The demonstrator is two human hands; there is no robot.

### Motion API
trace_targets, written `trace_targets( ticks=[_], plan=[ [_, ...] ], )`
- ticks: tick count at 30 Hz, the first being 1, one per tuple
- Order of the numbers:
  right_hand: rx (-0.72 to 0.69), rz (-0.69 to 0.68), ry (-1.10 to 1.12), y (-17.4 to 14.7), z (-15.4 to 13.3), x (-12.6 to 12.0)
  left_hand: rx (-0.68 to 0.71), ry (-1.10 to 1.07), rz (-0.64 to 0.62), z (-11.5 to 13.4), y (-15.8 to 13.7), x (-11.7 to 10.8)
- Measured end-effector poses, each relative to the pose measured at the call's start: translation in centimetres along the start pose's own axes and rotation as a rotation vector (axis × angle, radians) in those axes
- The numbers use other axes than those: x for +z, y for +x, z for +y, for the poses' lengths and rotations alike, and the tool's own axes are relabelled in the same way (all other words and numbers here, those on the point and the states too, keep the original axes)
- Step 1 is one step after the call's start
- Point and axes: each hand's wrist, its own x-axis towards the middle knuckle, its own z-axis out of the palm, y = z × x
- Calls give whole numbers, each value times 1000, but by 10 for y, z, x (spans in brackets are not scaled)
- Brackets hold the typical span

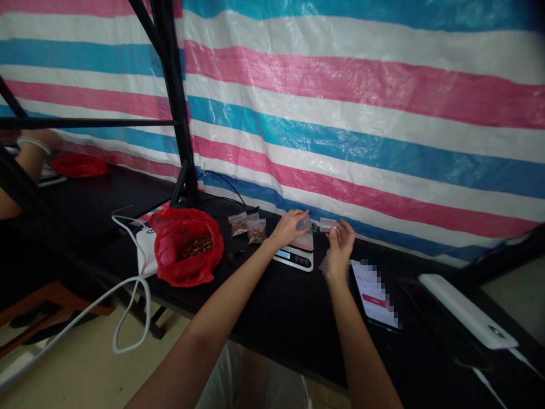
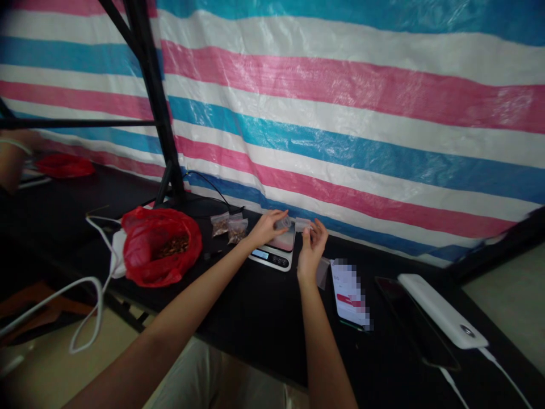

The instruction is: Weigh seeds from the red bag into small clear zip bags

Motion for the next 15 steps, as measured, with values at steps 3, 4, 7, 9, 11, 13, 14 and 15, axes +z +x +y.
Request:
trace_targets(
  ticks=[3, 4, 7, 9, 11, 13, 14, 15],
  plan=[
    [33, 9, 19, 1, 10, -1, -28, 135, -139, -2, 3, 16],
    [44, 11, 27, 0, 11, 0, -46, 148, -154, -2, 2, 18],
    [77, -1, 54, -1, 11, 1, -75, 128, -90, 9, -11, 8],
    [87, -19, 65, -3, 7, 2, -73, 102, 6, 29, -30, -15],
    [94, -60, 76, -6, 2, 4, -61, 76, 98, 57, -60, -47],
    [117, -118, 98, -10, -4, 8, -95, 72, 184, 87, -102, -81],
    [129, -146, 110, -12, -7, 10, -138, 77, 247, 100, -126, -96],
    [137, -173, 117, -15, -10, 12, -207, 75, 314, 110, -153, -108]
  ],
)
